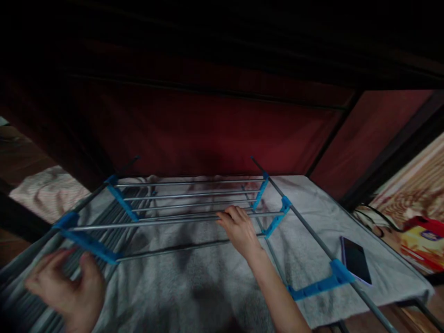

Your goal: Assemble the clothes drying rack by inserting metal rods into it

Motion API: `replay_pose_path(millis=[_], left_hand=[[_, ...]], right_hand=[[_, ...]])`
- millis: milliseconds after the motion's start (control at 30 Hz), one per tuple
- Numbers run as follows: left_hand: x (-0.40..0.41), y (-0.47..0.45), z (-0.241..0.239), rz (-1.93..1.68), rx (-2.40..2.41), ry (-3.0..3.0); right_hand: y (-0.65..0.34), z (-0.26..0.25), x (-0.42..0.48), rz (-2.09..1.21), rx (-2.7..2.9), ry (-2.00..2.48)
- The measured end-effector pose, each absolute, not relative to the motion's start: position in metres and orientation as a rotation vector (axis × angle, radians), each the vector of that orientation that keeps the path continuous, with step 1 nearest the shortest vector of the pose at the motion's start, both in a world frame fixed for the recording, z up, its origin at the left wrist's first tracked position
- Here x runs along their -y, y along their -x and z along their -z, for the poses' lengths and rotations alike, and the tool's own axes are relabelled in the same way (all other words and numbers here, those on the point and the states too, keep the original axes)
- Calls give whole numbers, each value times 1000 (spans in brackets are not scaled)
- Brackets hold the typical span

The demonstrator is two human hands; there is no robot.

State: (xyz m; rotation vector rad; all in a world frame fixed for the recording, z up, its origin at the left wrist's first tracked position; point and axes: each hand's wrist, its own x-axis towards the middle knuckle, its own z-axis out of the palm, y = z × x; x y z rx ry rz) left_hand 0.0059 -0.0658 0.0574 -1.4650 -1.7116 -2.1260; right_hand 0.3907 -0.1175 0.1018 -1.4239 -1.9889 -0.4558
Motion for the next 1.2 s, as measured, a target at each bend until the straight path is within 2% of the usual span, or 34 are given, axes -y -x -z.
replay_pose_path(millis=[233,467,667,733,967,1200], left_hand=[[39,-16,-100,1726,1553,2318],[27,-11,-107,1406,1513,2392],[33,-17,-111,1441,1519,2366],[33,-19,-112,1482,1549,2366],[33,-20,-112,1520,1569,2355],[30,-17,-110,1474,1552,2325]], right_hand=[[-391,-102,112,428,1980,1464],[-391,-85,131,445,1659,1404],[-454,-35,173,421,676,1536],[-480,-30,176,373,506,1559],[-505,-50,137,-41,728,1421],[-494,-51,117,68,675,1390]])
